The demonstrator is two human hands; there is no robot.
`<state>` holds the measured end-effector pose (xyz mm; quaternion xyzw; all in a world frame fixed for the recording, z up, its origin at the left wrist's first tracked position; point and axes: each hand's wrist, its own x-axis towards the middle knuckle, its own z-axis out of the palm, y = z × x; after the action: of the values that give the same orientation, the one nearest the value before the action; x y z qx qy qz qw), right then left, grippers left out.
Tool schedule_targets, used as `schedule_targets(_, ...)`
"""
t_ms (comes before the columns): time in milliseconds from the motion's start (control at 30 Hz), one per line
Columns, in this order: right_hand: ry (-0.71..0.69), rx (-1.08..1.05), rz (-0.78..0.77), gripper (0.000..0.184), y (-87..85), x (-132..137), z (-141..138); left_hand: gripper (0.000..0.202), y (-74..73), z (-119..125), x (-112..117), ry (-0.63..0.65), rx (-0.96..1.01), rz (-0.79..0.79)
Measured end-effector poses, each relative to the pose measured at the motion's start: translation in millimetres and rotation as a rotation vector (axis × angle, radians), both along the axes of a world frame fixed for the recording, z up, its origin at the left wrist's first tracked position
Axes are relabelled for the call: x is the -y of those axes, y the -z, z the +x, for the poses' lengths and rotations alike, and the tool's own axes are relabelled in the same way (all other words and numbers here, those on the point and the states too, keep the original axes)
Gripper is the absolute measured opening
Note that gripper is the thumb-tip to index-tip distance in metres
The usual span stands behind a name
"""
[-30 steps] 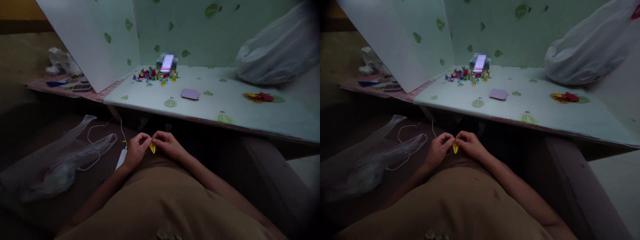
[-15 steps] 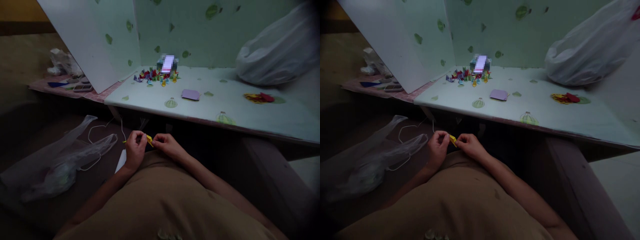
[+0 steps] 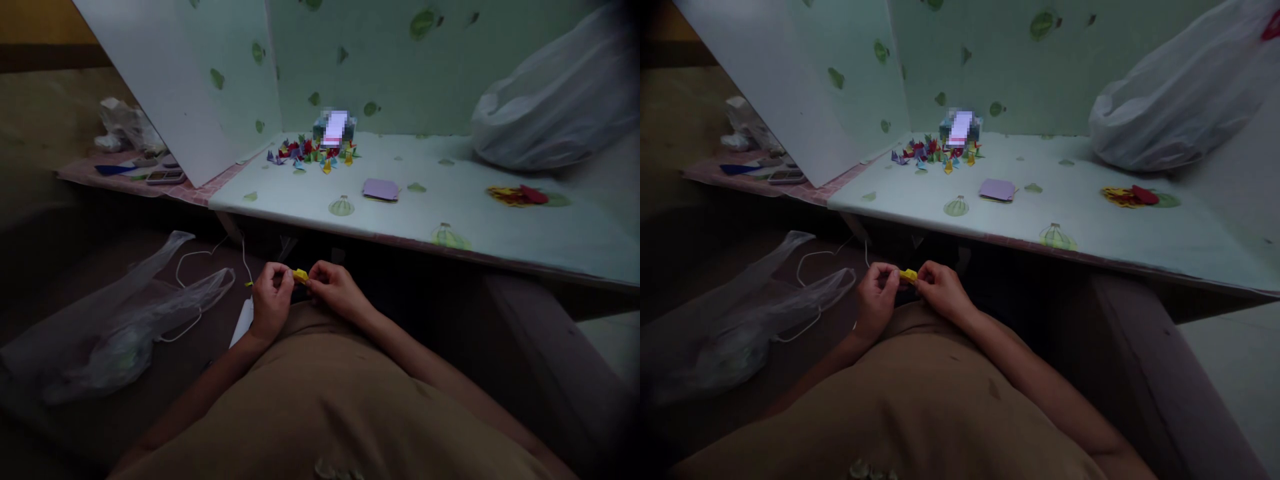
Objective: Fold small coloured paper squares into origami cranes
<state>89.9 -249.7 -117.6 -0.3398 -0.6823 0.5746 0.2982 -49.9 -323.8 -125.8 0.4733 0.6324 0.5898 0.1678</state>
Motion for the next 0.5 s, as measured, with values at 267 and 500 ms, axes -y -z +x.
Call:
schedule_targets(267,0.104,-0.093,0.000,0.009,1.2,-4.9,1.0,0.014,5.2,-2.6,-2.6,0.014,0.064,-0.014)
schedule_targets(500,0.120,-0.044,0.071,0.006,4.7,-6.4,1.4,0.014,2.4,-3.8,-1.9,0.071,0.005,-0.082)
